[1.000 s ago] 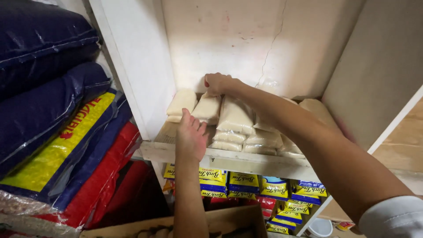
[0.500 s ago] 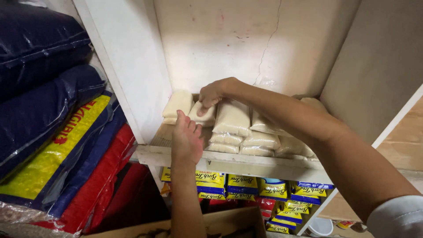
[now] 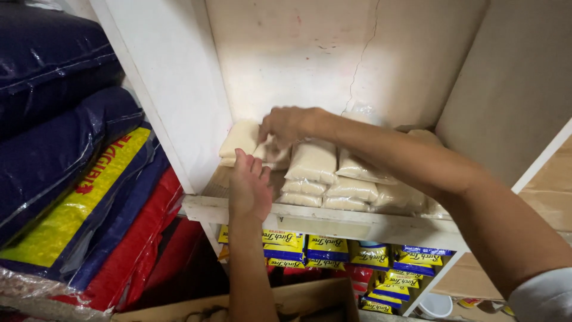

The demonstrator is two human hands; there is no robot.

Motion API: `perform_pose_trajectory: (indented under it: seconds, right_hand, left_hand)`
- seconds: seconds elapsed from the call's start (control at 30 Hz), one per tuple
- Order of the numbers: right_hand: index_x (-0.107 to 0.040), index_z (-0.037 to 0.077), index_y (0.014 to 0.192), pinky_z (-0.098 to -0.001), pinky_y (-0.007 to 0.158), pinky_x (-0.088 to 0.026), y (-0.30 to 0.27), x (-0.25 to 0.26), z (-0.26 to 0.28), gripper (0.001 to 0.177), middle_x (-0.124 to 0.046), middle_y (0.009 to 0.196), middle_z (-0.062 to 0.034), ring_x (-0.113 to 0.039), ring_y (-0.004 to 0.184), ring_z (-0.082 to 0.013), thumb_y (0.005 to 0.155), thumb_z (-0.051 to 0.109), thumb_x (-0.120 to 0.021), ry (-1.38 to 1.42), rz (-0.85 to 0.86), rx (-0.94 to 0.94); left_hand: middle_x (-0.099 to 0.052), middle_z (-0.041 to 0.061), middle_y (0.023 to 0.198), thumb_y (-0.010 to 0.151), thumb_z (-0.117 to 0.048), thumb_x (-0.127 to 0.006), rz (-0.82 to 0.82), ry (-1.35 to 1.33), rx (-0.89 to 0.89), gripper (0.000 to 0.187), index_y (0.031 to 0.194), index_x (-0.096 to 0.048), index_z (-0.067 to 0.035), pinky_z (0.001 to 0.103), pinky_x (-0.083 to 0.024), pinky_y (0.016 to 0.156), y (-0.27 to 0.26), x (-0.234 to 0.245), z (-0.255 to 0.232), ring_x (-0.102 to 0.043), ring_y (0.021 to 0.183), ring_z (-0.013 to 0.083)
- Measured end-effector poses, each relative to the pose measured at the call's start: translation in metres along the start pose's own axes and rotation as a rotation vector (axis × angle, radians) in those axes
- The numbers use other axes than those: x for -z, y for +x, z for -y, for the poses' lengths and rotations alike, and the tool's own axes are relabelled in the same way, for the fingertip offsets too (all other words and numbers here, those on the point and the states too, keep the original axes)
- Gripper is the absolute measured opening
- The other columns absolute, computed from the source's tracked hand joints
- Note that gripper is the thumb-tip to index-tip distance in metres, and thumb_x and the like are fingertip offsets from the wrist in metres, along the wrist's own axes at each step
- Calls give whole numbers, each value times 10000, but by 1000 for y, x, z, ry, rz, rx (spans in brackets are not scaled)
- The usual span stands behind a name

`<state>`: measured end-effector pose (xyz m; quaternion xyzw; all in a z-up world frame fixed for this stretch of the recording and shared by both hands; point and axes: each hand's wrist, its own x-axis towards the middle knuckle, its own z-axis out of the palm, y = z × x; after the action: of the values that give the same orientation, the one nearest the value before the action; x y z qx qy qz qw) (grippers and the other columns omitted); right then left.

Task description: The person takes individually wrapped packages from a cardboard box and places them onto a shelf. They arrange the packages in neat rows, stacking them horizontally and vertically to fill the available space on the shelf.

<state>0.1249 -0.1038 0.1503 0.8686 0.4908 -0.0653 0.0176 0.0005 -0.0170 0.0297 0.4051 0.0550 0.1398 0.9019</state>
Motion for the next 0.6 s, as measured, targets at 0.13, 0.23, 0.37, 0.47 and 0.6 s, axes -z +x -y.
perform_pose_trajectory:
  seconds: [0.13,0.23,0.37,0.47,0.6]
  right_hand:
    - [-694,131,1189,-430,857,-558,-2,-13,6,531,-720,1118,-138,-680,1055,-329,696,239,-859,-155,-57,89]
    - [-757,68,1019,-444,812,-585,21,-24,-14,262,-754,1013,-166,-728,978,-347,796,205,-746,-223,-86,145]
    - [-790,63,955,-429,808,-583,17,-11,-16,398,-761,921,-175,-749,877,-357,968,446,-681,-161,-101,81]
    - [-766,101,991,-449,781,-579,19,-17,-24,236,-748,868,-169,-722,841,-369,808,249,-743,-282,-224,295]
    - [-797,149,1033,-439,838,-588,24,-8,-31,256,-770,983,-125,-736,918,-318,813,259,-725,-155,-167,249]
  left_hand:
    - [-58,124,1728,888,-722,-418,-3,-2,-22,1061,1618,-21,-62,560,34,1202,9,11,8,-22,1570,331]
    - [-78,100,1718,887,-711,-418,-54,-23,-13,1029,1620,-57,-85,554,-38,1213,6,7,4,-38,1570,312]
    - [-43,126,1714,914,-703,-432,-20,-46,-62,1032,1616,-19,-69,520,-117,1253,13,20,11,-73,1584,321]
    - [2,162,1717,913,-699,-419,-12,-37,-61,1043,1621,10,-64,557,-42,1204,13,14,9,-1,1572,336]
    - [-11,202,1705,897,-698,-472,-41,-37,-42,1068,1615,-6,-60,522,-66,1227,14,18,13,-28,1578,335]
